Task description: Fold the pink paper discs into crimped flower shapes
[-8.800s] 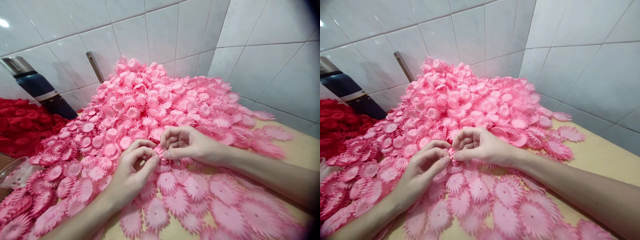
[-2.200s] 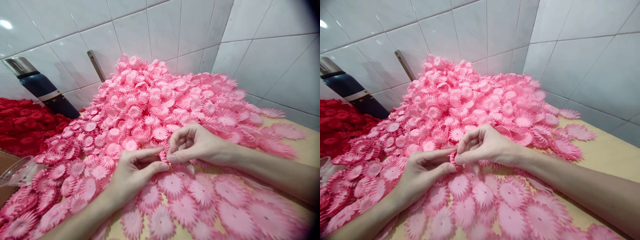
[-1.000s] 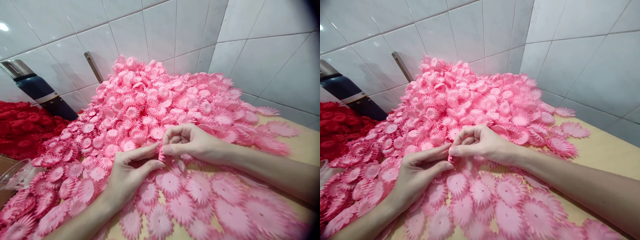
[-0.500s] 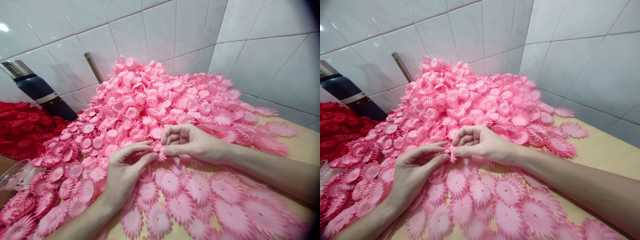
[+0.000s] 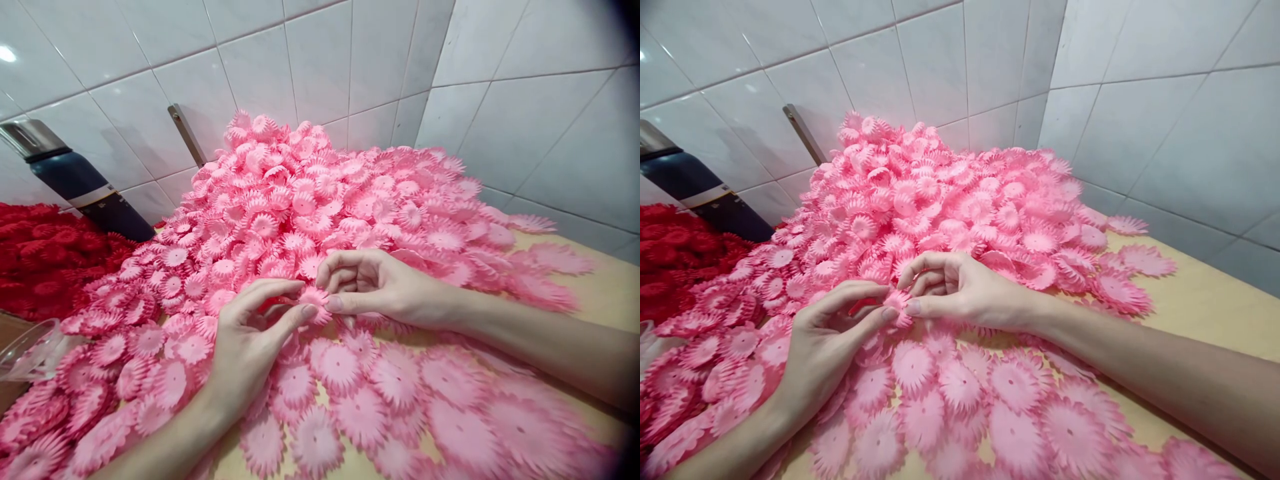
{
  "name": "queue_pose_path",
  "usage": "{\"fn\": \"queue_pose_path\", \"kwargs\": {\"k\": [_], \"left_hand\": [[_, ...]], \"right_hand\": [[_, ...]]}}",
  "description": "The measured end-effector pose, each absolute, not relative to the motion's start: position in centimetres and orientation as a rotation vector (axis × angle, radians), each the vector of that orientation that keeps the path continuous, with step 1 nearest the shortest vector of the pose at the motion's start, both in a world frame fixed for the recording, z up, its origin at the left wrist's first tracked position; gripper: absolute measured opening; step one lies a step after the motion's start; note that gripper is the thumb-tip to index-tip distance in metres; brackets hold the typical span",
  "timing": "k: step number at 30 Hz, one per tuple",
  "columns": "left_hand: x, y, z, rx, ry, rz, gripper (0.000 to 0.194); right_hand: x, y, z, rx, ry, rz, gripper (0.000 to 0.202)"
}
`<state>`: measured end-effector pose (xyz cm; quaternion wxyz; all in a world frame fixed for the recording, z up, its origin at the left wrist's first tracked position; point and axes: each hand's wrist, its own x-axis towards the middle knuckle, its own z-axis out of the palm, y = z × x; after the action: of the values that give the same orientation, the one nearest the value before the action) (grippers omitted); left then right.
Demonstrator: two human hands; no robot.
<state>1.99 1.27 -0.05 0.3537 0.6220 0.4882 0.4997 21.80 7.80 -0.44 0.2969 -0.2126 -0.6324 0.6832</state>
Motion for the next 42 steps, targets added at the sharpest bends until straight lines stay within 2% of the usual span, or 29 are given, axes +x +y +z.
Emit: {"fn": "queue_pose_path", "kwargs": {"k": [8,15,24,26,31,34,38,42], "left_hand": [[2.08,1.43,0.21,1.715,1.312,1.291,0.011],[2.03,1.35,0.01,1.734,1.274,1.258,0.023],[2.19,1.09,0.24,1.825,1.275,1.250,0.011],[2.28,1.09,0.16,1.724,1.225,1.267,0.015],[2.61,1.19,0.27,1.364,1.177,1.214,0.040],[2.70,1.22,0.40,1.338,1.187,1.200,0.029],[2.53,1.14,0.23,1.355,1.209,1.401,0.019],[2.19,1.08,0.06,1.546,1.247,1.246,0.018]], "right_hand": [[21.82,7.78,-0.51,-0.546,-1.733,1.782,0.020],[21.83,7.78,-0.58,-0.549,-1.676,1.810,0.023],[21.78,7.80,-0.65,-0.563,-1.672,1.813,0.026],[21.80,7.82,-0.68,-0.557,-1.668,1.815,0.026],[21.85,7.85,-0.80,-0.530,-1.676,1.818,0.026],[21.77,7.75,-0.82,-0.575,-1.646,1.818,0.031],[21.65,7.55,-0.64,-0.648,-1.567,1.726,0.017],[21.63,7.40,-0.31,-0.689,-1.765,1.697,0.022]]}}
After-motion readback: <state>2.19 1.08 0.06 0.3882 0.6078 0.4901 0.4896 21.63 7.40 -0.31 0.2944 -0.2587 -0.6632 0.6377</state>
